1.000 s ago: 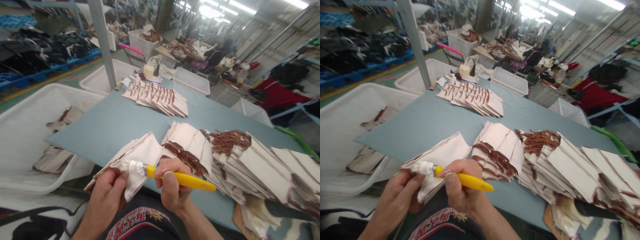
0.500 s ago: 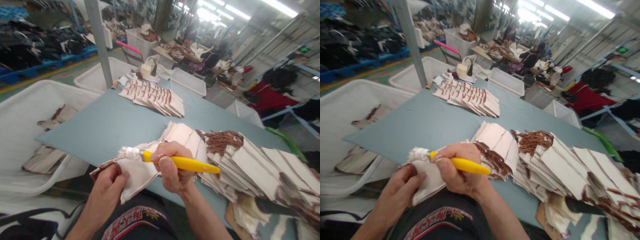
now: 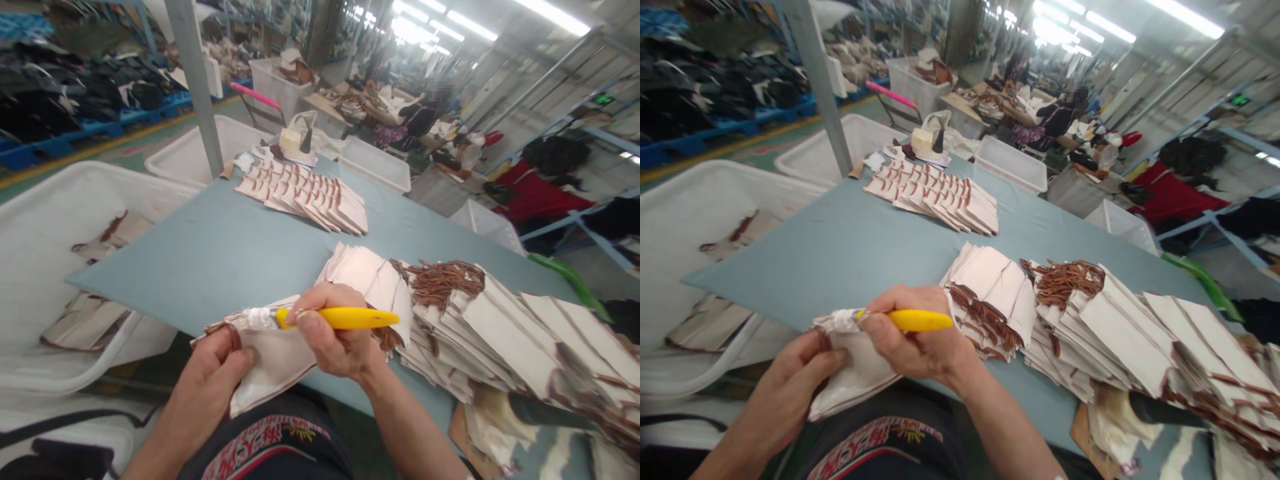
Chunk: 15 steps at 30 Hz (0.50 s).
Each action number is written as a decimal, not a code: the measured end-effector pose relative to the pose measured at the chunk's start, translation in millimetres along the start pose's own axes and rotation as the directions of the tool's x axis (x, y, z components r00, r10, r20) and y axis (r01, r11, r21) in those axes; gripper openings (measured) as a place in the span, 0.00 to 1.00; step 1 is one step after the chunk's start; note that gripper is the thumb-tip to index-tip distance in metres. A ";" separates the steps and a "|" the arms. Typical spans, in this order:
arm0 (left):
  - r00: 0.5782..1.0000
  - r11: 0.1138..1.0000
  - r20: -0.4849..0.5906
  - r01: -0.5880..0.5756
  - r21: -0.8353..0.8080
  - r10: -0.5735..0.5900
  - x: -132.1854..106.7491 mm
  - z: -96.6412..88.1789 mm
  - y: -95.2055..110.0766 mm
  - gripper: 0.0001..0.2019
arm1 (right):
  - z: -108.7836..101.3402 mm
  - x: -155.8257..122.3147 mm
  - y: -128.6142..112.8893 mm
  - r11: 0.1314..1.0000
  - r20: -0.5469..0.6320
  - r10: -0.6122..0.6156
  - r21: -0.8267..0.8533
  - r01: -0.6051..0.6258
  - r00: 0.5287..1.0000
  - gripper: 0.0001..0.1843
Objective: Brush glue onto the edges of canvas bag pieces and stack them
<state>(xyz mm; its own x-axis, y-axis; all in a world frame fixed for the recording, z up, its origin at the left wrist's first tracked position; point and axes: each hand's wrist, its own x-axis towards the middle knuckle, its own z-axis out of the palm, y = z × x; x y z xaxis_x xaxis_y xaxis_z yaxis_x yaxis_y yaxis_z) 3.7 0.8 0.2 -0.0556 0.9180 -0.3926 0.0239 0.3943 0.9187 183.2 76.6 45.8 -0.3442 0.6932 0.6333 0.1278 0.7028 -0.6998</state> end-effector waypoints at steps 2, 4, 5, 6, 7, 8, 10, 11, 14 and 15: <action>1.000 0.998 0.007 -0.011 0.056 0.011 0.2 1.9 2.6 0.16 | 4.4 6.5 -1.1 0.999 0.048 -0.043 -0.013 0.044 0.998 0.18; 1.000 0.996 0.009 -0.017 0.088 0.017 1.6 1.9 5.0 0.15 | 9.7 9.9 0.0 0.998 0.031 -0.069 0.002 0.069 0.997 0.17; 1.000 0.995 0.019 -0.021 0.102 0.019 2.7 0.6 5.6 0.15 | 10.8 9.3 1.3 0.998 -0.001 -0.063 0.012 0.063 0.998 0.17; 0.999 0.993 0.031 -0.026 0.116 0.023 3.9 -1.6 5.7 0.14 | 10.4 7.1 2.9 0.999 -0.044 -0.044 0.028 0.045 0.998 0.16; 0.999 0.991 0.045 -0.032 0.133 0.026 5.0 -4.5 5.2 0.14 | 8.4 3.6 4.5 0.998 -0.089 -0.012 0.054 0.017 0.996 0.15; 0.998 0.987 0.057 -0.039 0.154 0.031 5.9 -7.6 4.2 0.14 | 5.5 -0.7 5.7 0.996 -0.130 0.026 0.086 -0.015 0.991 0.13; 0.996 0.978 0.067 -0.069 0.197 0.057 6.2 -12.5 1.3 0.14 | -0.5 -8.8 6.2 0.988 -0.164 0.089 0.136 -0.067 0.983 0.11; 0.995 0.974 0.064 -0.086 0.209 0.074 5.6 -13.6 -0.3 0.14 | -1.9 -11.7 5.1 0.988 -0.154 0.094 0.136 -0.074 0.983 0.11; 0.990 0.964 0.028 -0.139 0.225 0.137 2.9 -9.4 -3.9 0.15 | 3.9 -15.2 -2.4 0.998 -0.112 0.027 0.066 -0.020 0.993 0.17; 0.985 0.954 0.016 -0.170 0.245 0.172 2.6 -6.5 -4.5 0.16 | 8.0 -15.2 -5.1 0.999 -0.107 0.016 0.052 -0.011 0.994 0.19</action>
<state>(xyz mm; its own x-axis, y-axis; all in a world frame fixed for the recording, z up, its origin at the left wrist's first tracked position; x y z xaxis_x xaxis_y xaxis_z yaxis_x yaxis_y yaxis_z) -3.0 1.0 -4.7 -0.0352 0.9726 -0.2298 0.2767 0.2304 0.9329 180.4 61.2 37.1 -0.2401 0.7178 0.6535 0.0831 0.6859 -0.7229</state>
